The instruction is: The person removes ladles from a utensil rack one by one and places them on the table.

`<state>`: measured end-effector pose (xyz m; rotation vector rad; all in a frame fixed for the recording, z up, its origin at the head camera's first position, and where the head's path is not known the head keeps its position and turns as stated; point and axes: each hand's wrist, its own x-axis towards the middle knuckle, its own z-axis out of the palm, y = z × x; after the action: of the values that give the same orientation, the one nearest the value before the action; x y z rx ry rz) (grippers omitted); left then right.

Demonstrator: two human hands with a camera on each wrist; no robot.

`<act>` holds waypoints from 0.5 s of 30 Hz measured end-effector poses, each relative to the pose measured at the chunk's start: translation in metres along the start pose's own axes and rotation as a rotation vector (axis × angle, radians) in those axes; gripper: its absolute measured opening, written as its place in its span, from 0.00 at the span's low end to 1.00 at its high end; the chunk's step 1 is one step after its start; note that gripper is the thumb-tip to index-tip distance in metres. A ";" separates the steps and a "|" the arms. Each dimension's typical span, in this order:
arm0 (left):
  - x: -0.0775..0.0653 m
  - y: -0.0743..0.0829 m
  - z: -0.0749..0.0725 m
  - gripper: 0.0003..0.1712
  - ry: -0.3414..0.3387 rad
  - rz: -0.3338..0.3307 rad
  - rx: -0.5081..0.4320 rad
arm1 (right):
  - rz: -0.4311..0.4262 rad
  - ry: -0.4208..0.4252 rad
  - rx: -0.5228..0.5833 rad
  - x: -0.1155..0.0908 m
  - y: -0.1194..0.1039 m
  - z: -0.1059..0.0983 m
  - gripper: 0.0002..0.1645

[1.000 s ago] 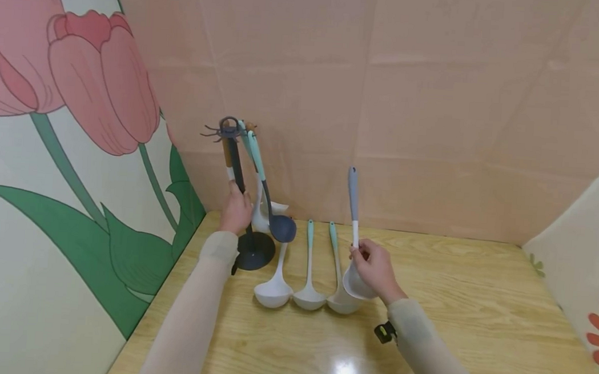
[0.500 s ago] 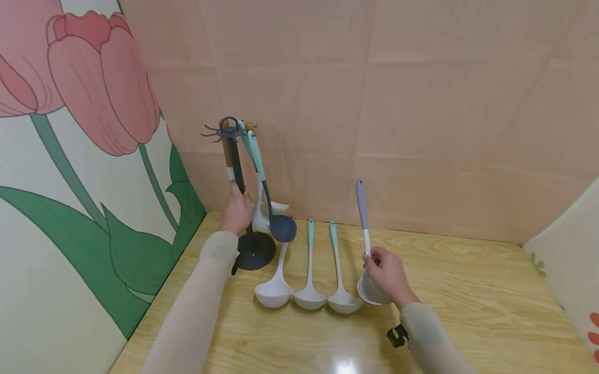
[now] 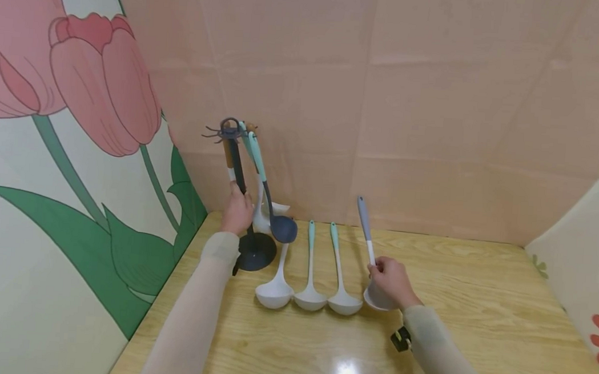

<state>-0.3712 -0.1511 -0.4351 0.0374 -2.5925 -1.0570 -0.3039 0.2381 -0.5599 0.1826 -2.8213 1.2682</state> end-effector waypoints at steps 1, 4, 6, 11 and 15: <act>0.000 0.000 0.000 0.23 -0.002 -0.001 0.001 | 0.005 -0.007 -0.005 -0.001 0.001 0.000 0.12; 0.000 0.000 0.000 0.23 -0.008 -0.003 0.005 | 0.035 -0.040 -0.008 -0.002 0.004 0.000 0.12; 0.000 0.000 0.000 0.23 -0.011 -0.003 0.004 | 0.046 -0.058 -0.019 -0.002 0.006 0.000 0.12; -0.001 0.000 -0.001 0.23 -0.013 0.000 -0.004 | 0.029 -0.084 -0.059 -0.002 0.010 0.002 0.12; -0.001 0.001 0.000 0.22 -0.004 0.005 -0.011 | 0.016 -0.098 -0.083 -0.001 0.013 0.004 0.13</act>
<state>-0.3706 -0.1503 -0.4347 0.0259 -2.5888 -1.0700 -0.3046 0.2437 -0.5729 0.2260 -2.9574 1.1732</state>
